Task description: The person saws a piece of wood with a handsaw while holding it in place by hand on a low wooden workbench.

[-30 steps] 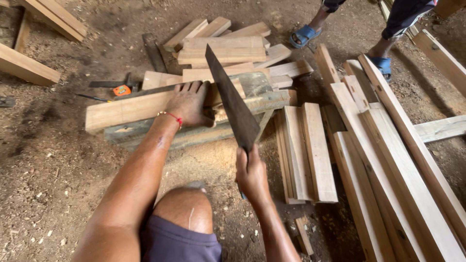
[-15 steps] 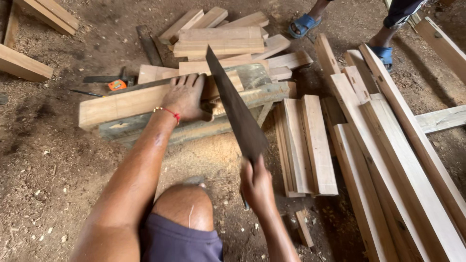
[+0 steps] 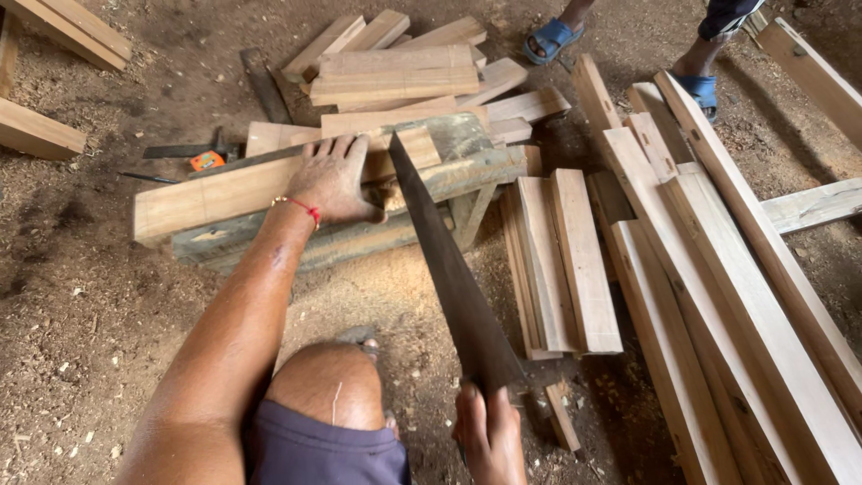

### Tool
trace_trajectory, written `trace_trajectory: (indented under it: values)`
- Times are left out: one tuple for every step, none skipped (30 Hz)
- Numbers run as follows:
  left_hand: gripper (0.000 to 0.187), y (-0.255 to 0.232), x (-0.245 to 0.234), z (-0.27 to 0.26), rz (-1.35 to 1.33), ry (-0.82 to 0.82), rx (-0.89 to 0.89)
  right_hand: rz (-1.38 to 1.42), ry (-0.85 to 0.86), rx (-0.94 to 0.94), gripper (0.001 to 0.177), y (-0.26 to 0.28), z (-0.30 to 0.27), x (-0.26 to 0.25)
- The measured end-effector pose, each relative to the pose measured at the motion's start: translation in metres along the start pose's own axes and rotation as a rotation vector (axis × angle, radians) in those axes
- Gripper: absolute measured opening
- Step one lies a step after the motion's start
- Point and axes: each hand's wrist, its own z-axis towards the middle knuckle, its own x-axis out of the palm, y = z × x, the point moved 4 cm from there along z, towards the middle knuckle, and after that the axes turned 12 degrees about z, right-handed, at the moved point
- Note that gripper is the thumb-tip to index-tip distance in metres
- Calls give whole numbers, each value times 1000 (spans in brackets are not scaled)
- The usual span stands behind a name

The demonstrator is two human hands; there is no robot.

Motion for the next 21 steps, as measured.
trace_trajectory:
  values:
    - [146,1,-1,1,-10,-9,6,50,-10,2,29,-16,-6,-6]
    - [148,1,-1,1,-21,-13,12,37,-123,-81,27,-31,-18,-11]
    - [150,1,0,1,-33,-18,19,23,-235,-162,25,-46,-31,-15]
    - [144,3,2,3,-64,-15,8,8,-348,-244,23,-57,-37,-22]
    - [138,5,3,4,-95,-12,-2,121,-338,-224,26,-68,-37,-28]
    - [132,9,4,5,-122,-6,-13,238,-325,-201,33,-76,-39,-33]
    - [122,13,5,6,-178,-23,-25,354,-312,-178,42,-81,-40,-37]
    - [111,16,6,9,-233,-40,-33,368,-320,-189,40,-82,-37,-39]
    - [101,17,6,11,-289,-57,-40,382,-328,-200,37,-82,-32,-41]
    - [97,18,6,14,-263,-70,-39,398,-337,-214,36,-81,-28,-42]
    - [93,18,5,17,-236,-83,-37,380,-293,-236,33,-78,-23,-43]
    - [88,17,3,21,-210,-98,-36,362,-248,-260,31,-74,-16,-45]
    - [86,16,1,24,-223,-76,-55,343,-203,-283,31,-70,-10,-44]
    - [83,17,-2,27,-236,-54,-77,367,-201,-286,34,-69,-6,-44]
    - [81,17,-5,30,-249,-33,-98,392,-199,-288,38,-69,-1,-42]
    - [81,16,-10,32,-264,-24,-96,416,-196,-290,43,-69,3,-41]
    - [81,16,-14,34,-280,-15,-93,445,-242,-231,43,-74,7,-39]
    - [82,15,-18,35,-295,-3,-90,474,-289,-169,44,-79,7,-36]
    - [79,14,-21,37,-214,24,-97,503,-334,-106,45,-85,8,-35]
    - [76,12,-23,39,-134,52,-103,491,-314,-96,45,-88,9,-35]
    - [73,11,-24,40,-55,81,-109,479,-294,-87,45,-90,9,-35]
